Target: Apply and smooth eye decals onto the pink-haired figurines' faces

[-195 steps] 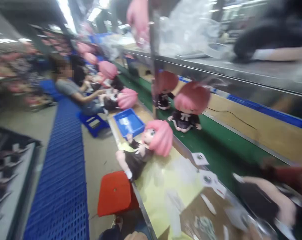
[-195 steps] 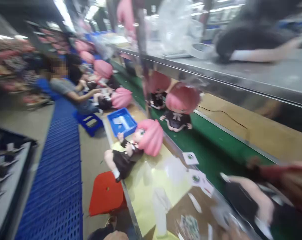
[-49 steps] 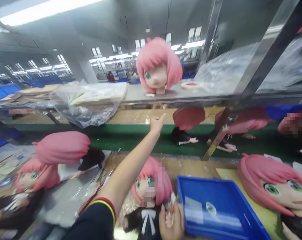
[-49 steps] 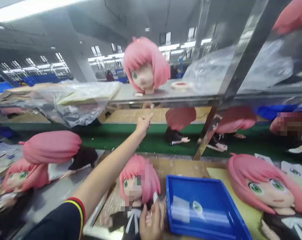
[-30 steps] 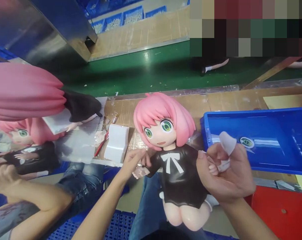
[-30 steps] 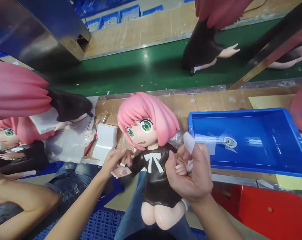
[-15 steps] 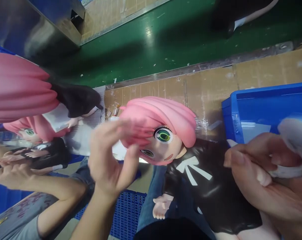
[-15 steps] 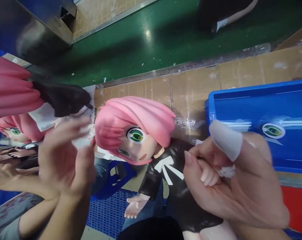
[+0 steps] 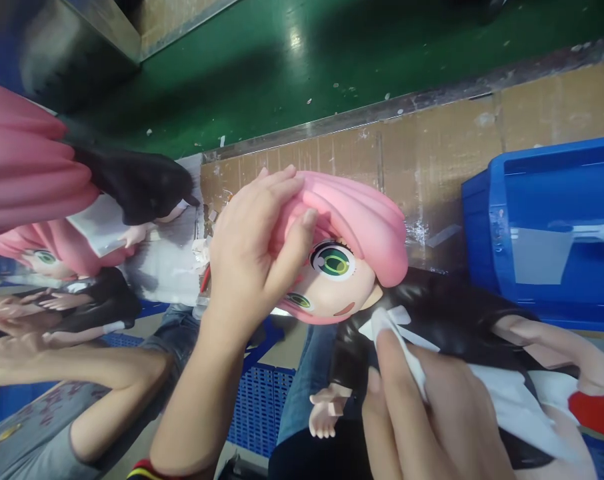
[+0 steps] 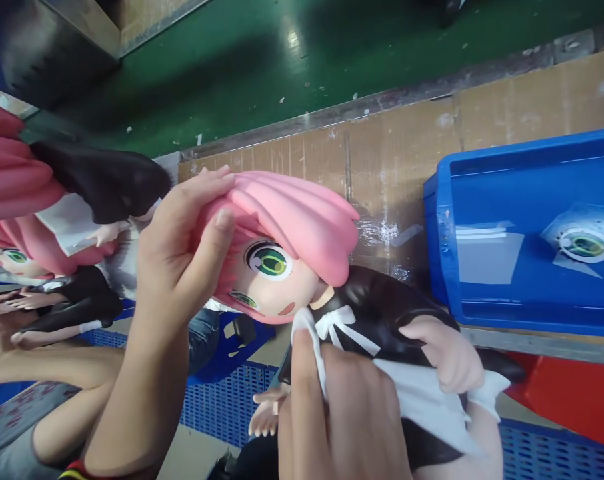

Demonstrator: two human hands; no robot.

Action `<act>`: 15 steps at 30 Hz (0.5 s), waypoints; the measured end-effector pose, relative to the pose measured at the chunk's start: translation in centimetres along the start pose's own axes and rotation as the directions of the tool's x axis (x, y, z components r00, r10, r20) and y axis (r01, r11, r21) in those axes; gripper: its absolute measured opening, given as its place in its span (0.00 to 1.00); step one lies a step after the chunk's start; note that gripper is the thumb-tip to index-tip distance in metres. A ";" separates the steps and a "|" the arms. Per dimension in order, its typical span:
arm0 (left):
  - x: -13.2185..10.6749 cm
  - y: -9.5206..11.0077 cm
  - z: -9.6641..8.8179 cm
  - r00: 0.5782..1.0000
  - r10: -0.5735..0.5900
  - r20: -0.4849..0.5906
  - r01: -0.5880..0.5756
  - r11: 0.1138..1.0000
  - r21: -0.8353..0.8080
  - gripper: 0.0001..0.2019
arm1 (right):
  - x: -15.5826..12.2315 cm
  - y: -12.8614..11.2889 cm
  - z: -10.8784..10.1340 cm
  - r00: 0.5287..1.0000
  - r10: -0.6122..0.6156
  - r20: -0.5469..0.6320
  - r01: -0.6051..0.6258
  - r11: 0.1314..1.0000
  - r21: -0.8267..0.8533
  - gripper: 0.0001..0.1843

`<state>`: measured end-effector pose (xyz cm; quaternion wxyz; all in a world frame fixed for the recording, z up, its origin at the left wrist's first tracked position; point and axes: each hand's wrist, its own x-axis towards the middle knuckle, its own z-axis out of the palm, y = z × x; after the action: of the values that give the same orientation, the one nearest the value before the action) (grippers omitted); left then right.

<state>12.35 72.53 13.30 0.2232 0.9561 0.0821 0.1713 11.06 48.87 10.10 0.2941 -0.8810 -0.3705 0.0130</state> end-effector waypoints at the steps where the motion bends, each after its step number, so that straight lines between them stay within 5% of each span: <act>1: 0.1 0.0 0.0 1.000 0.002 0.003 -0.002 1.000 -0.003 0.13 | 0.4 -0.6 -0.2 1.000 -0.017 -0.005 0.017 0.998 -0.053 0.21; 15: 0.0 0.3 0.1 0.999 -0.052 0.009 0.052 0.999 -0.011 0.12 | 3.7 -1.2 0.1 0.990 -0.114 0.085 0.134 0.942 -0.306 0.22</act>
<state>12.40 72.25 13.31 0.2334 0.9531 0.1050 0.1616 12.95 51.97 11.39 0.1396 -0.8903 -0.4321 -0.0350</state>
